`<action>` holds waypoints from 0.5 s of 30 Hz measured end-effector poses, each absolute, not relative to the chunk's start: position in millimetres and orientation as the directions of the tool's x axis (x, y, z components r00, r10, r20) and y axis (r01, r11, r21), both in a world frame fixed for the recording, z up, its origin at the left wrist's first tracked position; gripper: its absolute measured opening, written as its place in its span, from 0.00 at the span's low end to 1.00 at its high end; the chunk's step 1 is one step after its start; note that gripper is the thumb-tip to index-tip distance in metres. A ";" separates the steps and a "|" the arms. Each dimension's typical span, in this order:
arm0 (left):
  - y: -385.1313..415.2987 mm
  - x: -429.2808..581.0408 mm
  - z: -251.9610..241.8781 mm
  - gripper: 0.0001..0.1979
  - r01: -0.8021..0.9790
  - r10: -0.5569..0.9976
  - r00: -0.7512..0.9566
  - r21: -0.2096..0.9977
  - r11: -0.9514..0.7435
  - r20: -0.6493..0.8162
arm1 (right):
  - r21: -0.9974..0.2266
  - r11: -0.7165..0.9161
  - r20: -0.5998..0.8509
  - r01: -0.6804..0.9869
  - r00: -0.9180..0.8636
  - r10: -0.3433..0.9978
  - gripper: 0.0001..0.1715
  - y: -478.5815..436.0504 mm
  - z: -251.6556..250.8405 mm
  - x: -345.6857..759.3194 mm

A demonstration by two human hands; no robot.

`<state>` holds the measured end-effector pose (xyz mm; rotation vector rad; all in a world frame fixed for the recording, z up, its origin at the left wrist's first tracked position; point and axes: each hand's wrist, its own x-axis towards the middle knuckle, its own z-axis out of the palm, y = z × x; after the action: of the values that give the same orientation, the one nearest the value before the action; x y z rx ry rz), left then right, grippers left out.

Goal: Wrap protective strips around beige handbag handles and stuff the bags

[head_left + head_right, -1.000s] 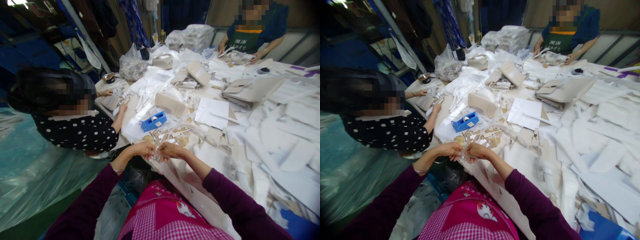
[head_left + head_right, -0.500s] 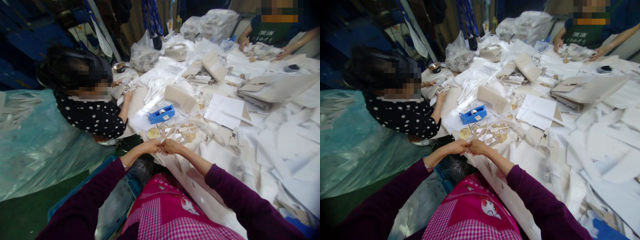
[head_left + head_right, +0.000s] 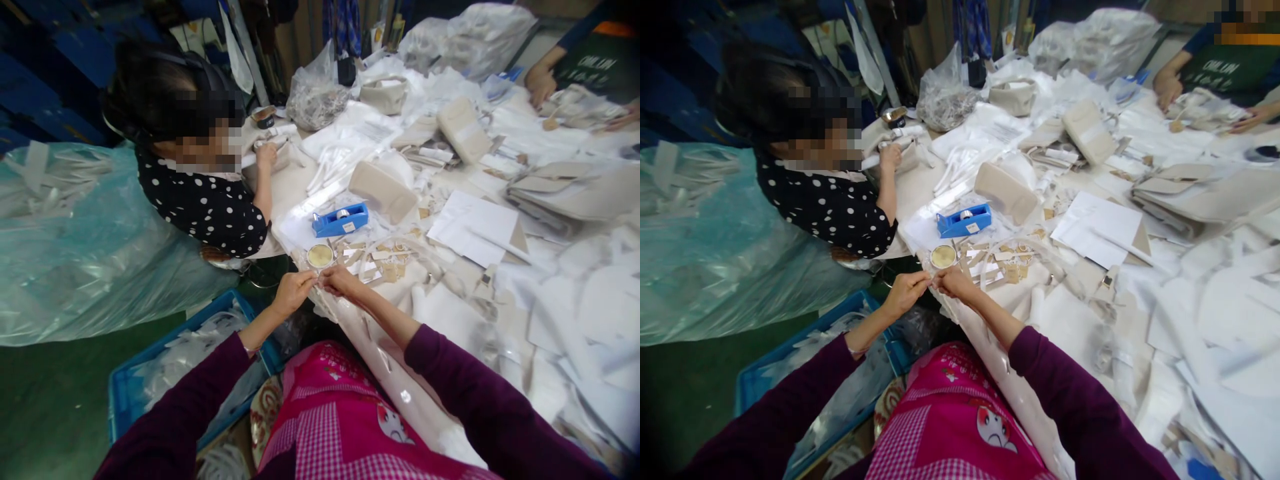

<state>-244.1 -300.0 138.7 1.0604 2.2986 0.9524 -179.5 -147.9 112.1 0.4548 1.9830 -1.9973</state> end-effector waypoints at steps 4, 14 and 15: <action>-316.1 -241.6 123.6 0.13 0.148 0.494 -0.868 0.916 0.372 -0.060 | -0.782 -0.479 -0.499 0.399 -0.861 0.097 0.06 -160.3 96.3 -175.5; -414.2 -202.7 58.5 0.19 -0.567 0.167 -0.805 0.821 0.068 -0.570 | -0.828 -0.490 -0.493 0.272 -0.770 0.406 0.03 -134.5 45.4 -159.0; -420.7 -193.7 51.8 0.19 -0.592 0.148 -0.789 0.803 0.077 -0.596 | -0.851 -0.452 -0.470 0.267 -0.772 0.428 0.04 -126.0 43.1 -156.4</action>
<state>-193.7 -420.7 51.8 -0.4384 1.8174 1.7680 -156.4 -126.0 43.1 1.0831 1.6928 -2.5464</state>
